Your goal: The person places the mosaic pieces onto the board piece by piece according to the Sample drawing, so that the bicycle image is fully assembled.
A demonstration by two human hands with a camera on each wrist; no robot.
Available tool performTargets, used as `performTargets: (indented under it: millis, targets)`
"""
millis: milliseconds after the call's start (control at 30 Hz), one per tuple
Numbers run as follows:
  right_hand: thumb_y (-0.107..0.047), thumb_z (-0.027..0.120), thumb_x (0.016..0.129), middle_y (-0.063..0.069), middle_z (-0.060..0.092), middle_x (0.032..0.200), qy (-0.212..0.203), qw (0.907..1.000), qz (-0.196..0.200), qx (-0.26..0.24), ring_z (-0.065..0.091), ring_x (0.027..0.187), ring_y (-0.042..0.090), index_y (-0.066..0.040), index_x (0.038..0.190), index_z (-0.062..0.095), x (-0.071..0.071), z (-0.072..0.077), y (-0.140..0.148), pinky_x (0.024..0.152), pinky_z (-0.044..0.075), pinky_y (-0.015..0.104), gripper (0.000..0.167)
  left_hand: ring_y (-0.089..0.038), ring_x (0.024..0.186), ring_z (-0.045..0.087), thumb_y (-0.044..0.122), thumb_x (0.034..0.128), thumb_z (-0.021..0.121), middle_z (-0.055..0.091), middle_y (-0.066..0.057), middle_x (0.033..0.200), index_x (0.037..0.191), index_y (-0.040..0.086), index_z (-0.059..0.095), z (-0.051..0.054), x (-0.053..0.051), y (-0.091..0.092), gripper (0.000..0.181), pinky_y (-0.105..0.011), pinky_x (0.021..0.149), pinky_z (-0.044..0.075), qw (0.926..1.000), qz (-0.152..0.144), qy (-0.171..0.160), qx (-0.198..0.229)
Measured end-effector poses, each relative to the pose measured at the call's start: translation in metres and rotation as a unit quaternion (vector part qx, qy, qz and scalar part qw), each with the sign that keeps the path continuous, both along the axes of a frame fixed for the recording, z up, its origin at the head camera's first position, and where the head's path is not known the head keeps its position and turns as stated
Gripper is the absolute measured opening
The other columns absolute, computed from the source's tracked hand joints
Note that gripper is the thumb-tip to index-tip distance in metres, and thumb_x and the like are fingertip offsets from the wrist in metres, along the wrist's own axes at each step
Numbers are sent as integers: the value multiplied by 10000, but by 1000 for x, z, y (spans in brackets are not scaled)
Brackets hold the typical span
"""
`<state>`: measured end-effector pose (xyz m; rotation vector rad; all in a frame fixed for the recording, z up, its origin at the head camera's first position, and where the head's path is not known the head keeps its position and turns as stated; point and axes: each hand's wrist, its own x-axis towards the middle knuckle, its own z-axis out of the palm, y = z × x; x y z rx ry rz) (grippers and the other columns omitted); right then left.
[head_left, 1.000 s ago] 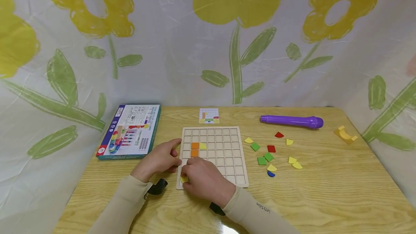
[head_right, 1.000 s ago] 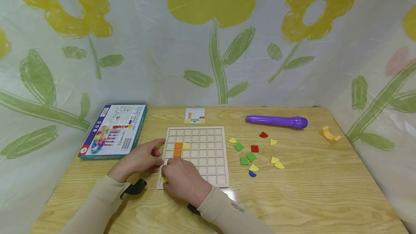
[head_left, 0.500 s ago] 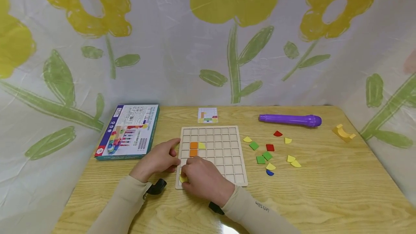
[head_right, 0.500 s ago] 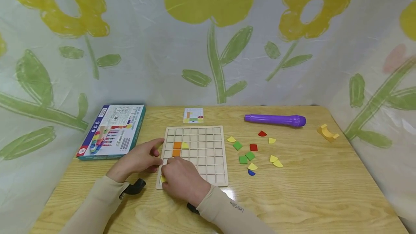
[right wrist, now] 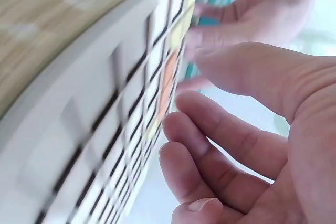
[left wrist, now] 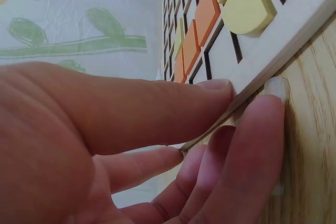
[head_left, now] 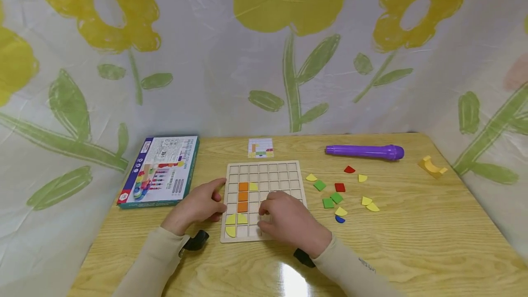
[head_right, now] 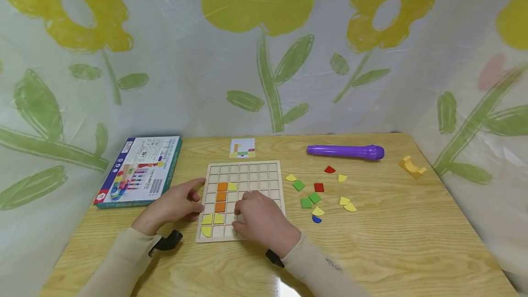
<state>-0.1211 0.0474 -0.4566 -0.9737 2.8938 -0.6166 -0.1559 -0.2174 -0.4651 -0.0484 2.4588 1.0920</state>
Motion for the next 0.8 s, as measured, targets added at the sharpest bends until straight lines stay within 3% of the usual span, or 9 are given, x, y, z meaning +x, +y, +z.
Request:
performTargets:
  millis: [367, 533, 800]
  targets:
    - [-228, 869, 880, -61, 681, 882, 180, 9953, -917, 260, 591, 838, 79, -147, 915, 805, 3, 0, 87, 753, 570, 291, 108, -223, 770, 637, 63, 951, 782, 559, -112, 1059, 1657, 113, 414, 3, 1, 2, 797, -310, 677, 614, 9999, 71, -56, -87]
    - [-187, 861, 878, -58, 702, 901, 120, 9912, -1297, 245, 637, 850, 87, -145, 924, 804, 4, 0, 122, 789, 601, 334, 84, -214, 752, 640, 41, 945, 777, 554, -107, 1046, 1648, 85, 418, 3, 2, 1, 791, -315, 675, 619, 10000, -54, 48, -42]
    - [-207, 874, 884, -42, 705, 904, -177, 9852, -1675, 322, 625, 839, 106, -147, 942, 796, 4, -5, 154, 791, 595, 363, 115, -203, 746, 637, 43, 947, 777, 549, -106, 1054, 1654, 78, 407, 2, 1, 0, 798, -311, 675, 619, 9999, -66, 84, -31]
